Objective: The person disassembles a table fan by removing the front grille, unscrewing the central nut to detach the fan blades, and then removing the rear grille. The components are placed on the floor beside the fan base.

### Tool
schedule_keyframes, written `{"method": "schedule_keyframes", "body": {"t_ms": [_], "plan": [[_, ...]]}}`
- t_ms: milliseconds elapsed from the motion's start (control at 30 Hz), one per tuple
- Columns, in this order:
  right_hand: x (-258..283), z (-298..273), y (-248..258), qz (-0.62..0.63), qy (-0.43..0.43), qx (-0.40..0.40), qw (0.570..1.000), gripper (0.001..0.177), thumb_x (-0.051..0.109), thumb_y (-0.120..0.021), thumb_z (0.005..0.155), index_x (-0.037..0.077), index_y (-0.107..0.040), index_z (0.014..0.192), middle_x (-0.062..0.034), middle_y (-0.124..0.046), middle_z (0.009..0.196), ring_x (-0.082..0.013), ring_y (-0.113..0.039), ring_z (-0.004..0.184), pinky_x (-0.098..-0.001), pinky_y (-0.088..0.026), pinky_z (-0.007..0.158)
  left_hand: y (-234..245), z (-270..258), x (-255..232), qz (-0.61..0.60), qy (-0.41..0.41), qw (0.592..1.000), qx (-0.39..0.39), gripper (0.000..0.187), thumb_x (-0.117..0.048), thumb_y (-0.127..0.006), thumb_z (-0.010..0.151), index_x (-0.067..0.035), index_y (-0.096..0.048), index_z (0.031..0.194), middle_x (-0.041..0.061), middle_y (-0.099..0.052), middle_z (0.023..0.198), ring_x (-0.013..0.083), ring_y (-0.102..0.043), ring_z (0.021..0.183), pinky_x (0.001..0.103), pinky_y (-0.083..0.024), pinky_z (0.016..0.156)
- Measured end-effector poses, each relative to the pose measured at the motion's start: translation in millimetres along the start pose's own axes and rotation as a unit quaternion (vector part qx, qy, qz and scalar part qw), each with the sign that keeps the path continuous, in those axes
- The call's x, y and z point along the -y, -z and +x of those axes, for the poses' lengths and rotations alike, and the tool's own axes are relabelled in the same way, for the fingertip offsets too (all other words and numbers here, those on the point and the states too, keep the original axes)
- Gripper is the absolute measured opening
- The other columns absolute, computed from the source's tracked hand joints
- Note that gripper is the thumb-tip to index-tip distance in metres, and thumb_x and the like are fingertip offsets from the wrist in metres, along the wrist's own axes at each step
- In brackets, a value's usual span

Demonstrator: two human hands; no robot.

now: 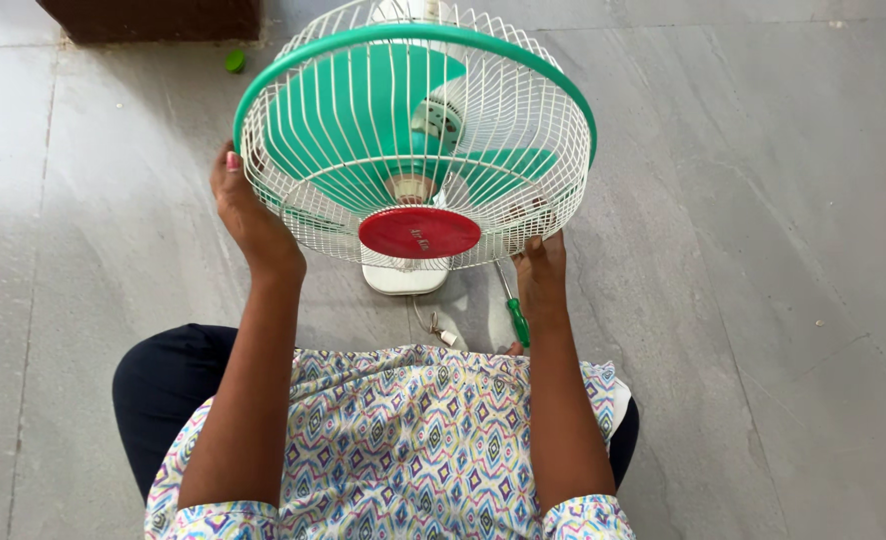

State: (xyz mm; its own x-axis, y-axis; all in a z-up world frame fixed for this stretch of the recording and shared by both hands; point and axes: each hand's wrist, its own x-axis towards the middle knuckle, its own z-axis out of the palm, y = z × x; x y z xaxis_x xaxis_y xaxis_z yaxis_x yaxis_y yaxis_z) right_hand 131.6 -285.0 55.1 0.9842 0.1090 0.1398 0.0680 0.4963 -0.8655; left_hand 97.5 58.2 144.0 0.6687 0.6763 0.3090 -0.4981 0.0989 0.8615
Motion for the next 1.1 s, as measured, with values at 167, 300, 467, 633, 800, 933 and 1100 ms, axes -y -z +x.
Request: {"method": "schedule_keyframes", "body": {"t_ms": [167,300,467,633,800,933,1100], "plan": [[11,-4,3,-0.056,-0.006,0.008,0.998,0.077,0.044,-0.067,0.098,0.004,-0.037,0.156,-0.0104,-0.05,0.153,-0.025,-0.047,0.141,-0.0454,-0.034,0.122,-14,9,-31,0.076,-0.039,0.996,0.017,0.05,-0.036,-0.042,0.112,0.005,-0.055,0.137,0.016,-0.06,0.131,0.0243,-0.059,0.125,0.039,-0.045,0.113],[58,1,-17,-0.138,0.127,-0.013,0.982,0.067,0.04,-0.057,0.104,0.004,-0.038,0.158,-0.0097,-0.049,0.158,-0.0238,-0.044,0.148,-0.0421,-0.032,0.126,-40,26,-83,0.221,-0.193,0.953,0.08,0.047,-0.034,-0.038,0.116,0.001,-0.07,0.123,0.017,-0.062,0.125,0.0264,-0.062,0.122,0.039,-0.049,0.109],[137,33,-72,-0.369,0.245,-0.062,0.895,0.044,0.036,-0.05,0.112,0.002,-0.058,0.139,-0.0128,-0.059,0.139,-0.0235,-0.057,0.133,-0.0389,-0.044,0.117,-97,46,-132,0.323,-0.305,0.866,0.228,0.034,-0.024,-0.047,0.118,0.0,-0.071,0.118,0.016,-0.064,0.118,0.0321,-0.061,0.114,0.041,-0.048,0.1],[166,75,-126,-0.339,0.242,-0.064,0.907,0.034,0.034,-0.052,0.114,0.005,-0.063,0.1,-0.0036,-0.059,0.105,-0.0119,-0.057,0.097,-0.0306,-0.05,0.094,-134,56,-142,0.363,-0.303,0.849,0.235,0.022,-0.012,-0.055,0.11,-0.001,-0.065,0.095,0.012,-0.061,0.094,0.0336,-0.055,0.09,0.045,-0.044,0.084],[168,85,-139,-0.336,0.185,-0.09,0.919,0.031,0.029,-0.061,0.11,0.008,-0.056,0.087,0.0042,-0.051,0.078,-0.0046,-0.042,0.072,-0.0239,-0.038,0.066,-137,55,-138,0.354,-0.294,0.858,0.227,0.025,-0.013,-0.056,0.108,-0.001,-0.059,0.087,0.012,-0.058,0.084,0.0315,-0.048,0.08,0.046,-0.039,0.078],[166,82,-138,-0.36,0.172,-0.109,0.91,0.029,0.026,-0.061,0.108,0.009,-0.059,0.084,0.0053,-0.052,0.071,-0.003,-0.039,0.064,-0.0231,-0.034,0.058,-136,50,-134,0.353,-0.261,0.87,0.225,0.028,-0.012,-0.056,0.108,0.0,-0.058,0.082,0.013,-0.056,0.08,0.0311,-0.047,0.079,0.046,-0.039,0.077],[163,79,-140,-0.393,0.191,-0.134,0.89,0.033,0.026,-0.061,0.109,0.009,-0.059,0.081,0.0048,-0.051,0.066,-0.0032,-0.038,0.059,-0.0241,-0.032,0.054,-135,47,-135,0.356,-0.302,0.862,0.196,0.025,-0.008,-0.056,0.105,-0.001,-0.057,0.081,0.012,-0.055,0.08,0.0296,-0.046,0.079,0.046,-0.04,0.076]]}}
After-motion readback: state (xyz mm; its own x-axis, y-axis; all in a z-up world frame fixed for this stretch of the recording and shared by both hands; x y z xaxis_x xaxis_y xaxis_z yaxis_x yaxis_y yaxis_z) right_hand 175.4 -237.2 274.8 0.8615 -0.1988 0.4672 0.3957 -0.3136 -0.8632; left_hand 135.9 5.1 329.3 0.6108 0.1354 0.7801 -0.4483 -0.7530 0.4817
